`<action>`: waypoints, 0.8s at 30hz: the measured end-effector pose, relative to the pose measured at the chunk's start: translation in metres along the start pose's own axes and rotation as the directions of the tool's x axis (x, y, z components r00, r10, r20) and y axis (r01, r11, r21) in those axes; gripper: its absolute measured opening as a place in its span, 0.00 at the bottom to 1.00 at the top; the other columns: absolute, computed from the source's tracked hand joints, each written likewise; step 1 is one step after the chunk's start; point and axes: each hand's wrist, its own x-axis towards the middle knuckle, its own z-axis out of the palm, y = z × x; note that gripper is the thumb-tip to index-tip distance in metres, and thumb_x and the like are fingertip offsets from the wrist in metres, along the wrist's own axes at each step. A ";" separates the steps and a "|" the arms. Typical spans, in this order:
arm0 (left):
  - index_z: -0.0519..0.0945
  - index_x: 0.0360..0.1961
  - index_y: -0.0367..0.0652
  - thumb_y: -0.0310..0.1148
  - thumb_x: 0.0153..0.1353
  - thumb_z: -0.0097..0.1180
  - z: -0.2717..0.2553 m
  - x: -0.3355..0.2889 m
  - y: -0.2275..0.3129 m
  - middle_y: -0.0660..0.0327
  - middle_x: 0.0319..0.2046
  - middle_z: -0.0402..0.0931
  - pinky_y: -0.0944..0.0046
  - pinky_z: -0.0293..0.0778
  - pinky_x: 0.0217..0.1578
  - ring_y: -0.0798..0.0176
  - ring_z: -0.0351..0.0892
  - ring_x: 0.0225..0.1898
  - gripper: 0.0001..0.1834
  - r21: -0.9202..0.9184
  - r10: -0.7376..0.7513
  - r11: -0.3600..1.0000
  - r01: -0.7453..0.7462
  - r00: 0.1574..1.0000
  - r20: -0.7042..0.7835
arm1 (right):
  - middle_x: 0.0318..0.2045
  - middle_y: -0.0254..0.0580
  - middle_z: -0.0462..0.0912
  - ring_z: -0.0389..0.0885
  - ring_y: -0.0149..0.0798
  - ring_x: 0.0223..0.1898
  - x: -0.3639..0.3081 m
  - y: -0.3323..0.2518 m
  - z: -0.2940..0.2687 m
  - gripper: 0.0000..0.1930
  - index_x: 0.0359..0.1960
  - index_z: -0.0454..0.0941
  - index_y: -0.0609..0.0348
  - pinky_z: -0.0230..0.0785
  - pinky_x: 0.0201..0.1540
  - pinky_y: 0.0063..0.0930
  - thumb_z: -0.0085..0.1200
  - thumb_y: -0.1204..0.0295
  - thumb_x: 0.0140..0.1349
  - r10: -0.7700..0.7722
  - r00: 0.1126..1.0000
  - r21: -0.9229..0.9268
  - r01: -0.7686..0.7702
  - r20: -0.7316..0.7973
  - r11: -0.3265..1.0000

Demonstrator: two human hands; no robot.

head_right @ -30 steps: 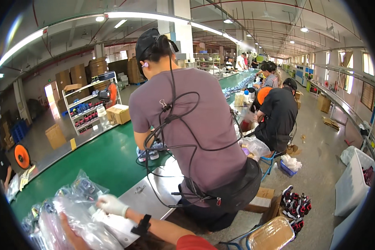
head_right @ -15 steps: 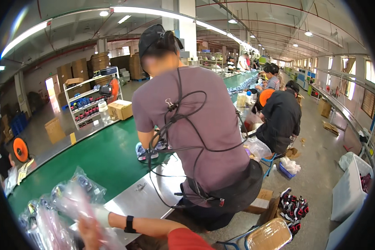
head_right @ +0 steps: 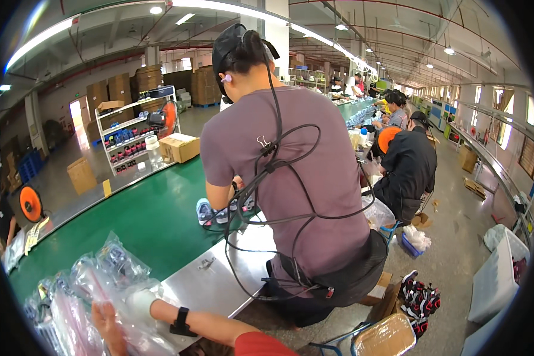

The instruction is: The person places pairs of light blue and purple sneakers into clear plastic bags at a factory assembly line. They pick up shoes from the green conveyor belt, insert them into bags, and place the packaged items onto a pile.

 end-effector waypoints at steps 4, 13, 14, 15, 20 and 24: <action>0.62 0.59 0.27 0.36 0.63 0.53 -0.010 -0.009 0.026 0.46 0.53 0.66 0.61 0.68 0.50 0.60 0.70 0.49 0.29 -0.273 -0.201 0.948 0.165 0.973 -0.111 | 0.27 0.52 0.80 0.80 0.46 0.34 -0.045 -0.006 -0.034 0.12 0.31 0.80 0.64 0.71 0.38 0.35 0.51 0.67 0.54 -0.246 0.967 0.509 0.243 -0.062 0.826; 0.64 0.58 0.35 0.41 0.63 0.51 -0.021 0.010 -0.060 0.52 0.49 0.70 0.63 0.67 0.49 0.63 0.69 0.48 0.27 -0.325 -0.210 0.936 0.136 0.956 -0.206 | 0.31 0.37 0.81 0.78 0.28 0.36 -0.053 0.064 -0.036 0.12 0.42 0.76 0.64 0.69 0.41 0.22 0.49 0.68 0.65 0.253 0.881 0.860 0.264 -0.399 0.437; 0.65 0.58 0.35 0.41 0.63 0.51 -0.020 0.012 -0.067 0.52 0.49 0.70 0.63 0.67 0.49 0.63 0.70 0.48 0.27 -0.339 -0.216 0.931 0.138 0.955 -0.203 | 0.31 0.37 0.81 0.78 0.28 0.36 -0.047 0.077 -0.028 0.12 0.42 0.76 0.64 0.69 0.41 0.22 0.48 0.67 0.65 0.347 0.847 0.838 0.190 -0.403 0.511; 0.65 0.57 0.35 0.41 0.63 0.51 -0.017 0.013 -0.074 0.53 0.49 0.70 0.63 0.67 0.49 0.63 0.70 0.48 0.27 -0.352 -0.219 0.925 0.140 0.956 -0.194 | 0.31 0.37 0.81 0.78 0.28 0.36 -0.043 0.089 -0.020 0.12 0.42 0.75 0.64 0.69 0.41 0.22 0.48 0.67 0.65 0.433 0.801 0.812 0.109 -0.413 0.573; 0.67 0.55 0.36 0.43 0.63 0.50 -0.009 0.016 -0.118 0.55 0.47 0.71 0.63 0.68 0.48 0.63 0.70 0.47 0.25 -0.430 -0.259 0.886 0.174 0.954 -0.149 | 0.31 0.34 0.81 0.78 0.27 0.34 -0.040 0.128 0.033 0.12 0.40 0.77 0.62 0.69 0.41 0.21 0.47 0.67 0.66 0.501 0.799 0.695 -0.152 -0.332 0.703; 0.69 0.54 0.37 0.45 0.64 0.49 -0.012 0.006 -0.157 0.57 0.46 0.71 0.63 0.68 0.48 0.63 0.71 0.47 0.24 -0.485 -0.288 0.852 0.199 0.951 -0.115 | 0.29 0.33 0.81 0.77 0.26 0.32 -0.034 0.145 0.065 0.10 0.38 0.77 0.62 0.70 0.39 0.21 0.48 0.68 0.65 0.528 0.788 0.799 -0.077 -0.317 0.596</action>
